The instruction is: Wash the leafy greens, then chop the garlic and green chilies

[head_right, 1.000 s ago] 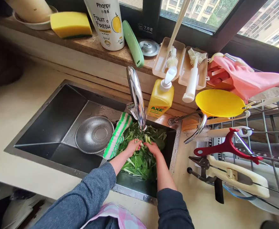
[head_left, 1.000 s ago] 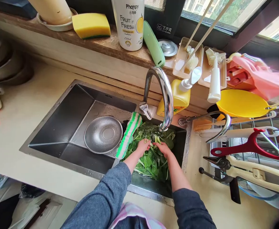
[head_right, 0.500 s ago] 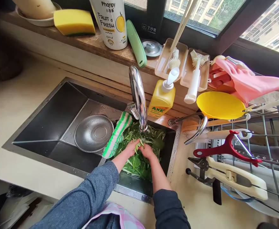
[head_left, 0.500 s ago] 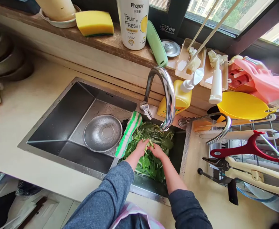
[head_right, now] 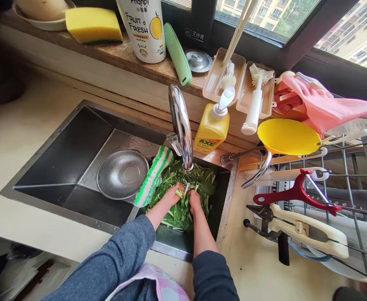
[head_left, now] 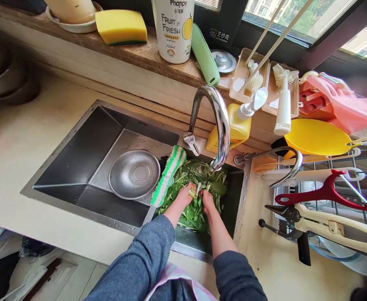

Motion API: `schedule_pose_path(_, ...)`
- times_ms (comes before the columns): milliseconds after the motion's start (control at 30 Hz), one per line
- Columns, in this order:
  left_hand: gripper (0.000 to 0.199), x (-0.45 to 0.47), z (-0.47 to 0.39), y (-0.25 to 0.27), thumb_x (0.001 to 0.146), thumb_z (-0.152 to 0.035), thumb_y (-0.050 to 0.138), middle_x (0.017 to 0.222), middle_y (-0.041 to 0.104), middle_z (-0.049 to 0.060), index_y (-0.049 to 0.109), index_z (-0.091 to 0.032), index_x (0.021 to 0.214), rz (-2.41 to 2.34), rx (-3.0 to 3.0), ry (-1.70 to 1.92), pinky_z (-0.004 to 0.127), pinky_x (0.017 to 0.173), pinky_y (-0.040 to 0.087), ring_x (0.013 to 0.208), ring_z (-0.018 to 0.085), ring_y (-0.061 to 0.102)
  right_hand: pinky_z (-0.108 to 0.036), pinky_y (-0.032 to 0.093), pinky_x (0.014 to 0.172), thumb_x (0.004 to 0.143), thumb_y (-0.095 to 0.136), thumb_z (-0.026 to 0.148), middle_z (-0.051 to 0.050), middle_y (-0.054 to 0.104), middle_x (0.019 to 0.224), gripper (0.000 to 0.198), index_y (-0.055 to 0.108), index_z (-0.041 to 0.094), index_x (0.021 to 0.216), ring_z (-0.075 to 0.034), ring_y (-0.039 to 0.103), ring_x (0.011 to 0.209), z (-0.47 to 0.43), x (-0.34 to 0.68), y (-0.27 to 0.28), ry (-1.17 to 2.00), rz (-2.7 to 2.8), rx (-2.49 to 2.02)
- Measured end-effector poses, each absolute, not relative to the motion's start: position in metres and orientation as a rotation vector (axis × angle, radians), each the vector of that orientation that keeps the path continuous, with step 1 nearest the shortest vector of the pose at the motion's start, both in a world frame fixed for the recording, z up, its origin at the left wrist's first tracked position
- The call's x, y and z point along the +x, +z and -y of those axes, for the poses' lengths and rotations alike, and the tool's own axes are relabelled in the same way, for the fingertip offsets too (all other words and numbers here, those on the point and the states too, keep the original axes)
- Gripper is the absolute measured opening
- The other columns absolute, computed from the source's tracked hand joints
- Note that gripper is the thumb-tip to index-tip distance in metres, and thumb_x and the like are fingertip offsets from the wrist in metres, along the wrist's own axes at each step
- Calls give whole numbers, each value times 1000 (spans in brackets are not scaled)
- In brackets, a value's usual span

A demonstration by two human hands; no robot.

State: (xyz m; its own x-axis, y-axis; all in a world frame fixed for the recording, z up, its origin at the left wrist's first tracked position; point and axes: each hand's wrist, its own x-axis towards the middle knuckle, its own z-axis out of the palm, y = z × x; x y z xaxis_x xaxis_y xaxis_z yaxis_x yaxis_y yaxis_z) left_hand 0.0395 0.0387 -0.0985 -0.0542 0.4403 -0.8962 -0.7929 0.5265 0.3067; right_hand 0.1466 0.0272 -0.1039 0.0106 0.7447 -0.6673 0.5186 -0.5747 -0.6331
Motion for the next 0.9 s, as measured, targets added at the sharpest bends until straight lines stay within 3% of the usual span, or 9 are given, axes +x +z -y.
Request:
schedule_pose_path(167,32,25,-35,-93,64,-19,73,72,63,2,51,-14,87,-1290,-145,906,23,52,46,59,13,62,-24,40,64,78,42,43,-3,62,75,35,61,17,92,-16,56,71,-38,175,-80,1394,1506,-2107)
schedule_pose_path(267,45,24,-31,-92,61,-17,75,66,61,-1,47,-17,97,-1403,19,794,22,49,44,50,11,58,-26,39,67,77,49,30,-5,64,79,33,57,20,108,-18,58,76,-53,182,-75,1120,1846,-2323)
schedule_pose_path(367,46,26,-31,-89,62,-17,74,58,56,-5,46,-17,99,-1397,103,804,21,47,42,41,7,51,-27,39,67,78,49,20,-9,64,83,30,59,20,106,-20,59,80,-64,179,-74,978,2048,-2486)
schedule_pose_path(467,43,28,-35,-85,59,-22,76,56,54,-5,48,-16,91,-1346,188,895,20,49,42,45,7,52,-26,39,68,82,48,29,-10,62,92,23,63,20,96,-20,58,83,-69,171,-69,923,2061,-2439)
schedule_pose_path(600,42,31,-42,-80,54,-28,78,60,56,-4,53,-14,85,-1272,263,936,19,48,40,46,5,49,-24,38,68,83,47,38,-9,59,97,26,64,19,89,-17,57,83,-68,161,-59,998,2042,-2214)
schedule_pose_path(800,29,34,-43,-84,65,-33,70,59,55,-4,56,-15,81,-1380,221,871,17,45,36,43,4,46,-22,35,63,81,47,30,-6,64,76,20,63,18,83,-16,56,73,-59,156,-64,1414,2067,-2016)
schedule_pose_path(900,24,40,-40,-90,70,-34,66,56,53,-5,55,-15,81,-1427,187,829,17,42,34,39,4,43,-23,35,66,76,49,25,-5,64,74,16,63,19,76,-18,56,77,-49,152,-76,1442,1886,-2085)
